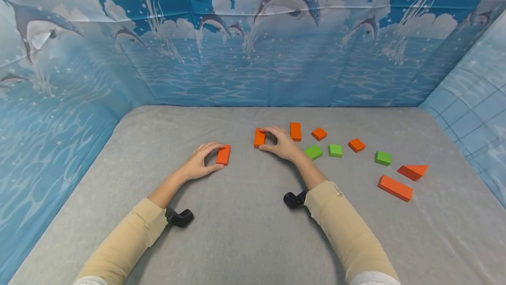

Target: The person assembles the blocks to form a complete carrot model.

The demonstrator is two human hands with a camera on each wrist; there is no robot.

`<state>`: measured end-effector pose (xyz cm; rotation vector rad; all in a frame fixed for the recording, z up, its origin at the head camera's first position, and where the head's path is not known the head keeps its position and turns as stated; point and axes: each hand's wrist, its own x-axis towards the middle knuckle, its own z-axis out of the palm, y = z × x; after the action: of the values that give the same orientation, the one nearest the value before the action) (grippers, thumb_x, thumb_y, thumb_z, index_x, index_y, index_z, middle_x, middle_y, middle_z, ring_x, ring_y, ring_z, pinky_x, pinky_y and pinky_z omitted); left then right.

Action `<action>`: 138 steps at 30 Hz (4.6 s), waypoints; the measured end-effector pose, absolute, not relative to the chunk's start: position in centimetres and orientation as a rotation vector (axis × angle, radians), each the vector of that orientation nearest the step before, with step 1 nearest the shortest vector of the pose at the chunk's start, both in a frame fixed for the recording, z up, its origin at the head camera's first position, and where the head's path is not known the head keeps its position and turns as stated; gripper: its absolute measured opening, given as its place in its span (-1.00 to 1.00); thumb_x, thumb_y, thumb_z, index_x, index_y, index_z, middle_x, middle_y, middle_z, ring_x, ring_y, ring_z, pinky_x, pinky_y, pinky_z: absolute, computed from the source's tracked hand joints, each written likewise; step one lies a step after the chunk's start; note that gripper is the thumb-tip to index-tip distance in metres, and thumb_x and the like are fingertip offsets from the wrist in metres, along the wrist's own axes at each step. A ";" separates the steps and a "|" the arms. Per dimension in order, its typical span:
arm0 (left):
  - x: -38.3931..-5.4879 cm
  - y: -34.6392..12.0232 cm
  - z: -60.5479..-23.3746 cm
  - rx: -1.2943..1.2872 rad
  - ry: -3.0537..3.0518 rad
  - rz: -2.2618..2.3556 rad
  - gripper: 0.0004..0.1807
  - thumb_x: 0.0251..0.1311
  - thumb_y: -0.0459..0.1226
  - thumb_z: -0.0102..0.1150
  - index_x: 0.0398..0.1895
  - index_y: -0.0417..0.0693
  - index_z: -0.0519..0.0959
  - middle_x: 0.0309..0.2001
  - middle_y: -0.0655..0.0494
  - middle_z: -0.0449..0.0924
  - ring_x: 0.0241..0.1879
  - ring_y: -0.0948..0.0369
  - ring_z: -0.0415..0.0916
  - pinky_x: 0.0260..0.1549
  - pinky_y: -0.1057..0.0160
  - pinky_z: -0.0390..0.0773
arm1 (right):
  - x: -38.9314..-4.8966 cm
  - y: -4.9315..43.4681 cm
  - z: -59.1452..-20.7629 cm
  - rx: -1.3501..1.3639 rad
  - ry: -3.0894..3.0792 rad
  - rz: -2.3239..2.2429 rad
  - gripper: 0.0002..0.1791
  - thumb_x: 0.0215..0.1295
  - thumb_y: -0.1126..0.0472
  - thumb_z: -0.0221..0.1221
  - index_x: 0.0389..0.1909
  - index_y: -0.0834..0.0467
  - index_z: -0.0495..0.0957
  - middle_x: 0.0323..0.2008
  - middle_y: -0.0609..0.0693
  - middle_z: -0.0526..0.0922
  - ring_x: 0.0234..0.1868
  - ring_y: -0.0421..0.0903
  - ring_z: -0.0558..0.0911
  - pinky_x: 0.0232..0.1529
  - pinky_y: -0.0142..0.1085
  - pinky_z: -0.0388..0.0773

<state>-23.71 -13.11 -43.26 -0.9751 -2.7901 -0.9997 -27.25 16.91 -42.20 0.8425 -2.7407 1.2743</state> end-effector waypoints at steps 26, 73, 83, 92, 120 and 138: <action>-23.9 -13.2 -43.5 -0.954 -2.797 -1.023 -0.37 0.04 -0.11 0.29 0.21 -0.03 0.37 0.22 -0.02 0.33 0.23 0.00 0.17 0.18 -0.09 0.09 | -20.4 16.7 -42.0 0.877 -2.734 1.288 -0.45 0.02 0.22 0.34 0.07 0.24 0.44 0.10 0.16 0.44 0.15 0.08 0.36 0.16 -0.03 0.23; -22.3 -6.7 -43.5 -0.997 -2.774 -0.994 -0.38 -0.02 -0.03 0.32 0.16 0.04 0.44 0.17 0.08 0.39 0.14 0.10 0.22 0.18 -0.05 0.03 | -20.8 16.8 -42.1 0.901 -2.774 1.214 -0.41 0.00 0.20 0.36 0.09 0.25 0.42 0.07 0.17 0.46 0.12 0.11 0.36 0.15 0.04 0.21; -22.4 -6.7 -43.7 -0.998 -2.775 -0.985 -0.37 -0.02 -0.03 0.32 0.17 0.06 0.42 0.19 0.10 0.37 0.18 0.10 0.20 0.20 -0.05 0.01 | -24.9 20.9 -39.2 0.734 -2.721 1.296 -0.41 0.10 0.23 0.28 0.16 0.27 0.36 0.12 0.22 0.37 0.06 0.19 0.34 0.01 0.08 0.27; -22.5 -6.8 -44.0 -1.009 -2.766 -0.971 -0.37 -0.01 -0.01 0.30 0.18 0.07 0.41 0.19 0.11 0.36 0.17 0.12 0.20 0.20 -0.03 0.01 | -28.2 24.9 -39.6 0.618 -2.883 1.239 -0.34 0.16 0.20 0.23 0.25 0.30 0.24 0.23 0.28 0.24 0.20 0.26 0.20 0.15 0.19 0.08; -22.4 -6.8 -43.8 -1.000 -2.769 -0.981 -0.36 -0.01 -0.02 0.31 0.18 0.06 0.42 0.20 0.11 0.36 0.19 0.10 0.19 0.21 -0.01 0.01 | -25.9 23.5 -40.1 0.695 -2.887 1.209 -0.31 0.08 0.13 0.30 0.21 0.27 0.30 0.19 0.26 0.31 0.13 0.19 0.30 0.09 0.14 0.21; -22.5 -6.8 -43.9 -0.990 -2.774 -0.983 -0.36 -0.02 -0.01 0.31 0.18 0.08 0.42 0.19 0.12 0.37 0.19 0.11 0.19 0.22 -0.02 0.00 | -20.8 19.3 -41.5 0.763 -2.832 1.202 -0.34 -0.08 0.21 0.40 0.10 0.28 0.41 0.05 0.20 0.44 -0.04 0.06 0.43 -0.01 -0.03 0.37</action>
<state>-22.47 -6.79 -43.87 -0.9899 -2.7740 -0.9829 -20.76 19.34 -41.51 0.7633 -2.8318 1.2019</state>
